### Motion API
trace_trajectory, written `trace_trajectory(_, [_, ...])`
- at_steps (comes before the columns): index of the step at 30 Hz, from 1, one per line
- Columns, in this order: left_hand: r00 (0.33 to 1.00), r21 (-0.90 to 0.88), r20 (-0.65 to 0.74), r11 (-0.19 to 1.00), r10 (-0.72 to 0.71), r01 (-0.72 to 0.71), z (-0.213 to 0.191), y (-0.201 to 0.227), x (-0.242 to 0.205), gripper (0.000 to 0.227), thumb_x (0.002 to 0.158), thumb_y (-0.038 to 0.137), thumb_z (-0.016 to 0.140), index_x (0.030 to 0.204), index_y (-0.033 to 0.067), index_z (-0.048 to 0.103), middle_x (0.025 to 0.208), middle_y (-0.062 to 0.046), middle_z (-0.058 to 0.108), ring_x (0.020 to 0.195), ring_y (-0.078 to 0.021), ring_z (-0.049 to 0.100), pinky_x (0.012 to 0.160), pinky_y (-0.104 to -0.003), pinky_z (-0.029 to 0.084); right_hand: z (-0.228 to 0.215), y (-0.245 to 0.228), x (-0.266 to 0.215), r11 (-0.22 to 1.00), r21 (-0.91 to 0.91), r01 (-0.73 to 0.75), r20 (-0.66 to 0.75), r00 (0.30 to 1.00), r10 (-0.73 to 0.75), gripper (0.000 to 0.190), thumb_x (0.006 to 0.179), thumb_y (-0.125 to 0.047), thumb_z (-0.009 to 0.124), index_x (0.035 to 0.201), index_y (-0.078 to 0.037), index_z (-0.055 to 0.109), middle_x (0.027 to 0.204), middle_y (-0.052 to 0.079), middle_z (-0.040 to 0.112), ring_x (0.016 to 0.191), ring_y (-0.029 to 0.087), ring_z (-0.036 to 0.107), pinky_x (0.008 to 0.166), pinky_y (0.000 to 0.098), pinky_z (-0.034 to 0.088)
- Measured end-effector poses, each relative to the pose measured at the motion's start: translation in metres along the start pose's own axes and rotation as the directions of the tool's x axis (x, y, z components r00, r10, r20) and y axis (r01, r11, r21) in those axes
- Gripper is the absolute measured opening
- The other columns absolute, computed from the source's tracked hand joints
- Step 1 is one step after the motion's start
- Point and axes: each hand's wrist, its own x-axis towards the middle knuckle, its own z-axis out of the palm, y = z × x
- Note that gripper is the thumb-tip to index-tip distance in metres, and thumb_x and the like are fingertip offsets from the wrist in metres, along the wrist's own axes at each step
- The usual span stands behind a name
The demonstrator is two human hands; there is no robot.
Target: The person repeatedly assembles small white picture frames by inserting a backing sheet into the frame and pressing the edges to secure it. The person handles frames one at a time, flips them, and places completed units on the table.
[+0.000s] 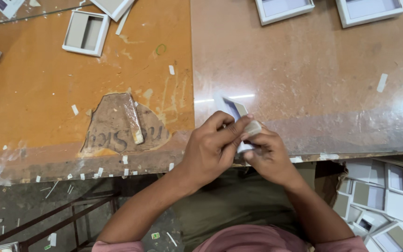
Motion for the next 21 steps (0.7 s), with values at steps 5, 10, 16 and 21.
trace_trajectory(5, [0.989,0.114,0.118,0.988,0.093,-0.107,-0.002,0.004,-0.001,0.046,0.091,0.005,0.074,0.135,0.0161,0.070,0.096,-0.011,0.060,0.070,-0.0215,0.064,0.059,-0.033,0.053,0.012,0.012,-0.001,0.969,-0.164,0.183,-0.092,0.975,-0.200,0.037,0.104,-0.040,0.071,0.105,-0.003,0.067,0.090,0.005,0.064,0.100,0.018,0.061,0.122,0.0439,0.038])
trace_trajectory(10, [0.994,0.441,-0.047,0.895,0.102,-0.071,-0.015,-0.023,0.027,0.046,0.088,0.004,0.070,0.132,0.0169,0.070,0.102,-0.010,0.063,0.070,-0.0226,0.067,0.057,-0.036,0.052,0.016,0.014,-0.011,0.984,-0.057,0.172,-0.135,0.975,-0.178,0.058,0.105,-0.050,0.062,0.129,0.003,0.070,0.080,0.000,0.048,0.084,0.015,0.047,0.108,0.0393,0.039])
trace_trajectory(16, [0.981,0.353,0.166,0.923,0.099,-0.153,0.004,0.010,-0.002,0.054,0.083,0.004,0.068,0.134,0.0193,0.069,0.102,-0.011,0.066,0.066,-0.0236,0.066,0.053,-0.037,0.052,0.010,0.019,-0.009,0.978,-0.017,0.209,-0.131,0.969,-0.210,0.058,0.099,-0.058,0.065,0.105,-0.001,0.068,0.082,0.002,0.052,0.086,0.016,0.048,0.094,0.0380,0.039])
trace_trajectory(21, [0.999,0.482,0.038,0.875,0.026,-0.041,-0.012,0.005,0.018,0.050,0.082,0.003,0.068,0.130,0.0168,0.072,0.103,-0.014,0.065,0.075,-0.0283,0.068,0.059,-0.040,0.054,0.010,0.032,-0.010,0.971,0.042,0.237,-0.169,0.959,-0.227,0.068,0.101,-0.063,0.057,0.112,0.002,0.074,0.094,0.004,0.061,0.092,0.015,0.052,0.098,0.0373,0.041])
